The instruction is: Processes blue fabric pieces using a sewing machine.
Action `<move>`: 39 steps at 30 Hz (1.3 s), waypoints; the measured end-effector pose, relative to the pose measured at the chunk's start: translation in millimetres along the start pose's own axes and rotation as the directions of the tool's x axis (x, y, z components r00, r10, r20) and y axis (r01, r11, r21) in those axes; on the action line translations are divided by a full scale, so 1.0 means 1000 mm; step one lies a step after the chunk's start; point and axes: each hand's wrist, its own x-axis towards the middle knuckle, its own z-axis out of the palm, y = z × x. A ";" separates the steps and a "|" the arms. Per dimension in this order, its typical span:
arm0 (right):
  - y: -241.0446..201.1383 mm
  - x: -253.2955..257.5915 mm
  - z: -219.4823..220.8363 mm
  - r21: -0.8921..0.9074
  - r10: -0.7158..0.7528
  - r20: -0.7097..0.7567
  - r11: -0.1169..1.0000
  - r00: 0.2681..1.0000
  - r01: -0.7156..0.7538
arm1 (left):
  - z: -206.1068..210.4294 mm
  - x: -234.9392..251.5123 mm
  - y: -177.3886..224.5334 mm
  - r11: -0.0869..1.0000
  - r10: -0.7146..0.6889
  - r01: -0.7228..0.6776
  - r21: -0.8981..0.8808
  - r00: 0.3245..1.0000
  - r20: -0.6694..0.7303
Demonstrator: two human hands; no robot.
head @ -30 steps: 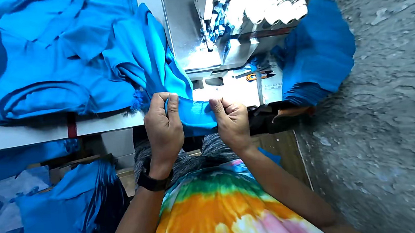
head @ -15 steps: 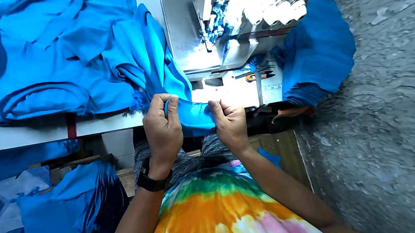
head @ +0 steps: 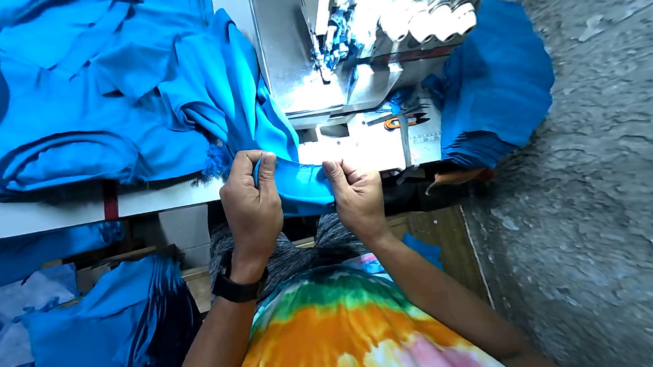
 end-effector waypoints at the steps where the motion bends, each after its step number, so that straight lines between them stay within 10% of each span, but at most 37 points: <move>1: 0.000 0.000 0.000 -0.006 -0.003 0.002 1.000 1.000 0.003 | 0.000 0.000 -0.001 1.000 0.001 -0.001 0.002 1.000 0.001; 9: 0.001 0.000 -0.006 -0.021 -0.093 0.090 0.995 0.992 0.096 | -0.004 0.001 -0.002 1.000 0.007 -0.007 -0.005 0.999 0.031; 15: -0.008 -0.004 -0.026 -0.246 -0.301 0.193 0.906 0.934 0.343 | -0.019 -0.005 0.009 0.940 0.340 -0.328 -0.093 0.914 0.222; 20: -0.010 -0.009 -0.044 0.026 -0.039 0.062 0.999 0.997 0.037 | -0.016 -0.026 0.010 0.873 0.488 -0.397 -0.285 0.695 0.527; 26: -0.006 -0.012 -0.053 0.222 0.027 0.134 0.973 0.991 -0.057 | -0.024 0.017 0.015 0.895 0.442 -0.419 -0.153 0.787 0.430; 39: -0.011 -0.013 -0.061 0.221 0.037 0.150 0.973 0.988 -0.070 | 0.008 0.050 0.018 0.779 0.402 -0.624 0.057 0.568 0.719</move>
